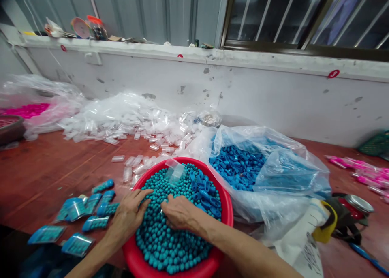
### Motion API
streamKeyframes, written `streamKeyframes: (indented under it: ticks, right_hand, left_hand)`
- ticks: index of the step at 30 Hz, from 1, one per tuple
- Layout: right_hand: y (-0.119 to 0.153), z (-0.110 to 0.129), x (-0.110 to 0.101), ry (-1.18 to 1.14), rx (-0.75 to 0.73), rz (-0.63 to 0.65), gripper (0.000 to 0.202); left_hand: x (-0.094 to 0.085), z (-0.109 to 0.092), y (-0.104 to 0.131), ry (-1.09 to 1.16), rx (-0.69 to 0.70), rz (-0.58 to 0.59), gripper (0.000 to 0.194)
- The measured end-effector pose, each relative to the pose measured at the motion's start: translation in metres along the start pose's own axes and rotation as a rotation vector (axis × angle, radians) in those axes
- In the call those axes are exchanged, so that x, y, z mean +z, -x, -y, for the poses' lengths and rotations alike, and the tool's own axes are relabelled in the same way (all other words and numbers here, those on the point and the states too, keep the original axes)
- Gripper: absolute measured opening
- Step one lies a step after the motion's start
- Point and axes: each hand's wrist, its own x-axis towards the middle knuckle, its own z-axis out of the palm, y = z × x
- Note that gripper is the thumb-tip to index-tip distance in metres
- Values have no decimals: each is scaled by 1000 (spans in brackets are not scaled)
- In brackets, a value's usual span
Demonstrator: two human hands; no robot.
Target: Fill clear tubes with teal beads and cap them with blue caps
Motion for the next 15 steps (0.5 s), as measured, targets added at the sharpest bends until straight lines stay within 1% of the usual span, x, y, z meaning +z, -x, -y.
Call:
streamKeyframes:
  ticks: [2, 4, 7, 8, 10, 12, 14, 15]
  right_hand:
    - [7, -7, -3, -218, 40, 17, 30]
    - [11, -17, -7, -572, 145, 88, 32]
    - [17, -27, -10, -1113, 323, 203, 29]
    - [19, -29, -10, -1259, 355, 227, 27]
    - [23, -29, -9, -1501, 352, 251, 24]
    - [28, -27, -6, -1641, 317, 266, 25]
    - [32, -24, -2, -1649, 325, 224, 24]
    - [35, -22, 0, -1618, 348, 177, 22]
  left_hand:
    - [-3, -4, 1, 97, -14, 59, 27]
    - [-7, -11, 2, 224, -27, 171, 29]
    - [-9, -26, -1, 454, -42, 355, 33]
    - [-8, -31, -2, 536, -55, 392, 32]
    - [-4, -39, -6, 698, -97, 441, 23]
    - [2, -44, -9, 875, -170, 483, 12]
    - [8, -47, -10, 1046, -262, 534, 16]
    - [11, -48, -10, 1105, -319, 548, 20]
